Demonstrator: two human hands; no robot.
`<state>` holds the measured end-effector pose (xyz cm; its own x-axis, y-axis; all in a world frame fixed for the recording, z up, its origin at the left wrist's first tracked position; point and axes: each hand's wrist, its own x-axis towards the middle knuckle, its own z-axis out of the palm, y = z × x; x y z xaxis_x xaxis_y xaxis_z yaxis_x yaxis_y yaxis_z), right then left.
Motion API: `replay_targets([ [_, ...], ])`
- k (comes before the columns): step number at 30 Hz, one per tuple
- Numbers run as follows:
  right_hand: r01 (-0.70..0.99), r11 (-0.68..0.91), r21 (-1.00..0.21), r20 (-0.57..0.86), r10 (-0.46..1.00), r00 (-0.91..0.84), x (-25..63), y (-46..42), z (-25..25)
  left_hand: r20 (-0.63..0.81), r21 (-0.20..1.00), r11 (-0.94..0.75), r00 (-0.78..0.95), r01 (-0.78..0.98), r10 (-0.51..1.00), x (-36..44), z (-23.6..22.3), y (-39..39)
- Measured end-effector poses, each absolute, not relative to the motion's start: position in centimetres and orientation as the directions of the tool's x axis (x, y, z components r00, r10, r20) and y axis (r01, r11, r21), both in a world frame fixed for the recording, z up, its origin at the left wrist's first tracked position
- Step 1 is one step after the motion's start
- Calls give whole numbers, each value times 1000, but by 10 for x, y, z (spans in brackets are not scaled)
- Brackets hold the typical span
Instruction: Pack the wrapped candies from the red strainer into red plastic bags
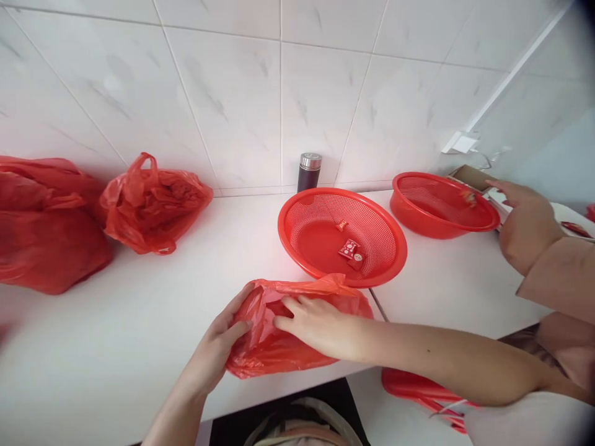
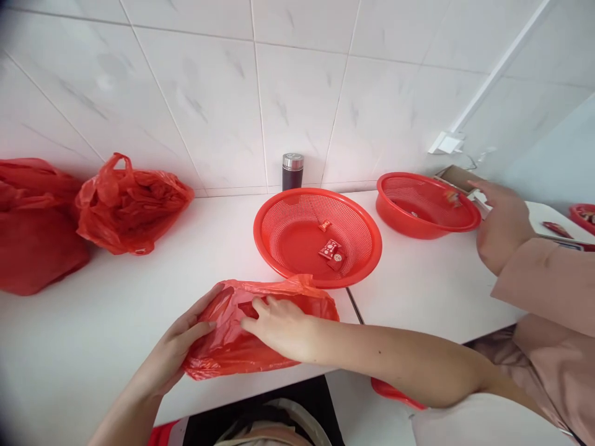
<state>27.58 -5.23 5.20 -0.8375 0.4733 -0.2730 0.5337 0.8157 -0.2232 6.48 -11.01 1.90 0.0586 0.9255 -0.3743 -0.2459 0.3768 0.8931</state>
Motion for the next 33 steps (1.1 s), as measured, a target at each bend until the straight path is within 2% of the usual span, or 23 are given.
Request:
replay_targets([
  [3,528,771,-355,-341,419,-842,283,-47,43,-309,947,302,-45,-109,950,62,20,-109],
  [6,538,675,-505,-390,377,-840,298,-40,68,-317,948,314,-65,-53,946,55,24,-112],
  [10,392,408,-824,-273,319,-908,325,-18,119,-285,955,285,-12,83,959,49,28,-123],
  [12,364,333,-870,-185,464,-866,342,8,132,-233,966,234,-19,109,972,51,30,-130],
  [14,517,385,-764,-135,689,-712,362,43,129,-233,969,237,-64,62,970,55,33,-135],
  [16,741,357,-568,-207,810,-549,383,81,112,-265,962,271,-117,34,957,59,34,-140],
  [18,879,303,-369,-368,821,-438,399,113,88,-281,954,293,-162,55,946,59,34,-143],
  [21,948,244,-206,-500,806,-316,409,146,57,-264,951,292,-216,106,940,55,29,-146],
  [29,954,259,-154,-444,844,-301,388,182,35,-244,940,298,-279,167,929,50,14,-146],
  [33,939,299,-169,-496,798,-343,387,181,38,-255,941,304,-278,150,926,45,9,-143],
])
